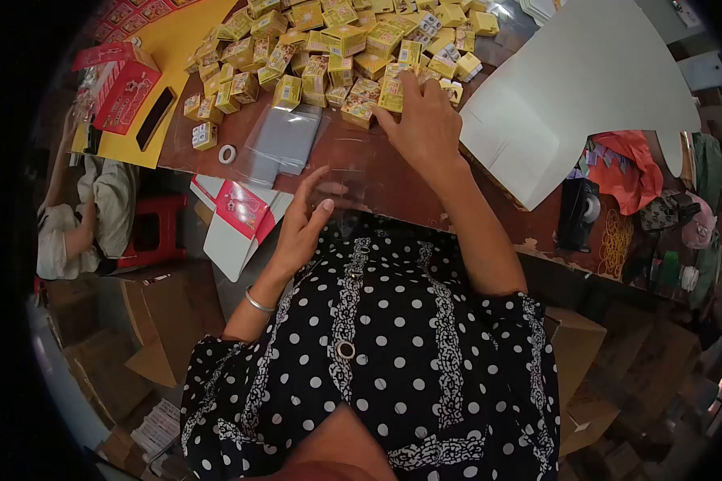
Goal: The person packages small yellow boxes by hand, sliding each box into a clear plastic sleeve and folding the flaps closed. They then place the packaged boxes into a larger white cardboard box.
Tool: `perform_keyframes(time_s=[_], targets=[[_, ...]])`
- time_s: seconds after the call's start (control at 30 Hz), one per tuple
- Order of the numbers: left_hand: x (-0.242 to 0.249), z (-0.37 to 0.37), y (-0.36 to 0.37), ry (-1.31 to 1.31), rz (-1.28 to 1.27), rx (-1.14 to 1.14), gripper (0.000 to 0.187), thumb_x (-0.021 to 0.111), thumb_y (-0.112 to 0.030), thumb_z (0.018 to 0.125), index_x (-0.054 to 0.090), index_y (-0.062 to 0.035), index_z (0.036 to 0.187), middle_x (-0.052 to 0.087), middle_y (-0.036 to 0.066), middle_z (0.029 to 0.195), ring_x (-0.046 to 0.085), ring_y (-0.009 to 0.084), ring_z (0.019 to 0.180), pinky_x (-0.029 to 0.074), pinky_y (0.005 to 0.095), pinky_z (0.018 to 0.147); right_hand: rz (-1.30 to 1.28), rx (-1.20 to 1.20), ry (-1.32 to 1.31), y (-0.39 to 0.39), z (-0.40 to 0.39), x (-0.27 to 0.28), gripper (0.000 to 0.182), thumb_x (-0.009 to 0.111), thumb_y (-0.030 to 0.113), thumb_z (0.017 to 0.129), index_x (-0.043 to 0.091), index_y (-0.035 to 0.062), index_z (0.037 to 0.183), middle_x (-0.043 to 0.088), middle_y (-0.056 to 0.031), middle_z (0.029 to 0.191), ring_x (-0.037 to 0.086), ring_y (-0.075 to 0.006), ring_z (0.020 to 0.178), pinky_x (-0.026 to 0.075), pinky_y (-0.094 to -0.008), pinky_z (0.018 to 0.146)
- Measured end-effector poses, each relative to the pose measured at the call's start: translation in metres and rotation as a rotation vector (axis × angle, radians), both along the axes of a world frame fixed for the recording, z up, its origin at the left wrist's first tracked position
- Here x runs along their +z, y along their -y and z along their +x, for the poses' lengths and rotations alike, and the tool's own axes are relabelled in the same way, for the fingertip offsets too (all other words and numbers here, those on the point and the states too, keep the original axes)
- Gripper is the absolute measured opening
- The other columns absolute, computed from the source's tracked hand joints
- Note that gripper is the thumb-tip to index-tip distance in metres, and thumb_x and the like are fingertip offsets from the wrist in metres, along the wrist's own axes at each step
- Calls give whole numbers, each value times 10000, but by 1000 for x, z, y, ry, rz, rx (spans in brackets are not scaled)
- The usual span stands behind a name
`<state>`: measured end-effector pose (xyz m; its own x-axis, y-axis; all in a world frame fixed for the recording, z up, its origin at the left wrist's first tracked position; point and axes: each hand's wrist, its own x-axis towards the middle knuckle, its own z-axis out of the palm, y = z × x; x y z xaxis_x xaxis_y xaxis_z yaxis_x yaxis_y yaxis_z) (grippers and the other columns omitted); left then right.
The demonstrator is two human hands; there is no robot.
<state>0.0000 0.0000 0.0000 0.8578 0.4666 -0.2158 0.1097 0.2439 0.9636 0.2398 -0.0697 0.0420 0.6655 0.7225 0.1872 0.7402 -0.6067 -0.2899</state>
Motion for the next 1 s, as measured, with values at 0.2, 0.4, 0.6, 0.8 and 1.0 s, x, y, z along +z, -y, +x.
perform_keyframes(time_s=[0.2,0.4,0.6,0.8,1.0], targets=[[7,10,-11,61,46,146,539,704,-54,934,475,6,1418,637,129,1250,656,169,1072,531,292,952,378,193,-289,24,-6,25,503,701,184,854,533,73,1315,627,-175,1163,664,-309,1026,562,-423,850],[16,23,-3,139,46,52,693,836,-39,803,497,-9,1406,653,118,1234,666,174,1052,568,300,893,801,437,-801,48,-39,58,492,667,-48,807,558,15,1283,636,-126,1218,633,-221,1150,517,-344,982],[27,27,12,282,24,143,735,873,-38,752,499,-19,1384,636,102,1202,669,187,1073,572,303,884,522,494,-427,65,-36,70,450,688,2,782,617,34,1225,649,-128,1171,654,-256,1060,518,-346,940],[30,27,24,311,39,171,808,878,-5,730,442,-37,1410,612,83,1171,670,225,1109,578,309,885,400,486,-391,76,-34,82,469,649,-54,779,599,15,1240,651,-80,1141,645,-138,983,512,-263,846],[33,27,28,326,68,191,798,877,-12,736,441,-34,1403,606,82,1170,675,234,1104,575,306,888,435,417,-466,78,-36,83,476,647,-54,775,594,25,1241,634,-68,1142,628,-122,917,511,-257,791]])
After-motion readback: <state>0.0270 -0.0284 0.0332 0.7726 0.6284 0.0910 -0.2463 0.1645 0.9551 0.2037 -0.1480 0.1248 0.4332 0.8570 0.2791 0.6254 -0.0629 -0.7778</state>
